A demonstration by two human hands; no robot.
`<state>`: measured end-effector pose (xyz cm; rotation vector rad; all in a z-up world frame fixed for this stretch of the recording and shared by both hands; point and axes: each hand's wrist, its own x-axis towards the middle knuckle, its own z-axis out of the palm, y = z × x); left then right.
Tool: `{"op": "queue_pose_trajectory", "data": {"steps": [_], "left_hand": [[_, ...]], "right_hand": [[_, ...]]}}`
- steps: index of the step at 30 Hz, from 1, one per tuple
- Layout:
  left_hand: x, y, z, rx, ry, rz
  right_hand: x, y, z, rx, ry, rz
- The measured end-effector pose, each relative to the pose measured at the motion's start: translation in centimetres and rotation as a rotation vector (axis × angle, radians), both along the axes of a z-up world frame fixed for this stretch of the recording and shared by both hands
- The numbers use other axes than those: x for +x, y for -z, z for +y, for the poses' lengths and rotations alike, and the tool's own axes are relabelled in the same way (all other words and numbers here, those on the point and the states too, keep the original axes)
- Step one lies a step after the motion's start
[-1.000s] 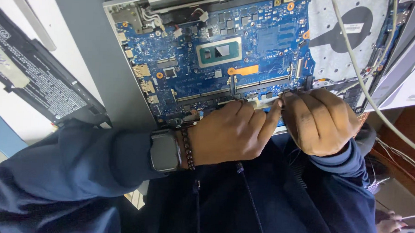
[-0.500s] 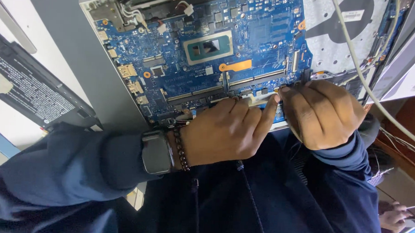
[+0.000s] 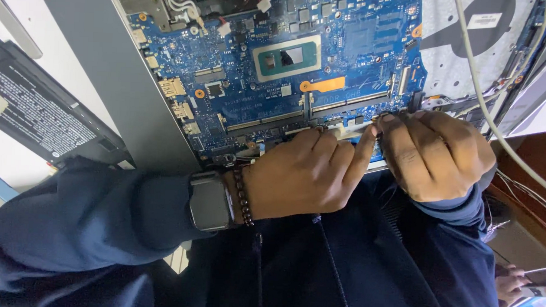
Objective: Connecting ribbon cables and components to a laptop motherboard during a repair.
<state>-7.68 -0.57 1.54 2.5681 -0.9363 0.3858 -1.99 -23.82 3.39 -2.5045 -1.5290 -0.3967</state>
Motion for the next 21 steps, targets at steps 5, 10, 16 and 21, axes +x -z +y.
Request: {"op": "queue_pose_trajectory", "data": {"steps": [5,10,16,21], "left_hand": [[-0.1,0.3,-0.2,-0.018,0.000,-0.005],[-0.3,0.3,-0.3,-0.041,-0.024,0.011],[-0.4,0.5,-0.4,-0.040,-0.014,0.009],[-0.4,0.4,-0.3,-0.016,-0.019,0.012]], "right_hand": [[-0.1,0.6,-0.3,0.003,-0.005,-0.051],[-0.2,0.8,-0.4,0.084,-0.010,-0.031],[-0.5,0.8,-0.6,0.091,0.058,0.094],[-0.5,1.0,-0.8,0.147,0.077,0.175]]}}
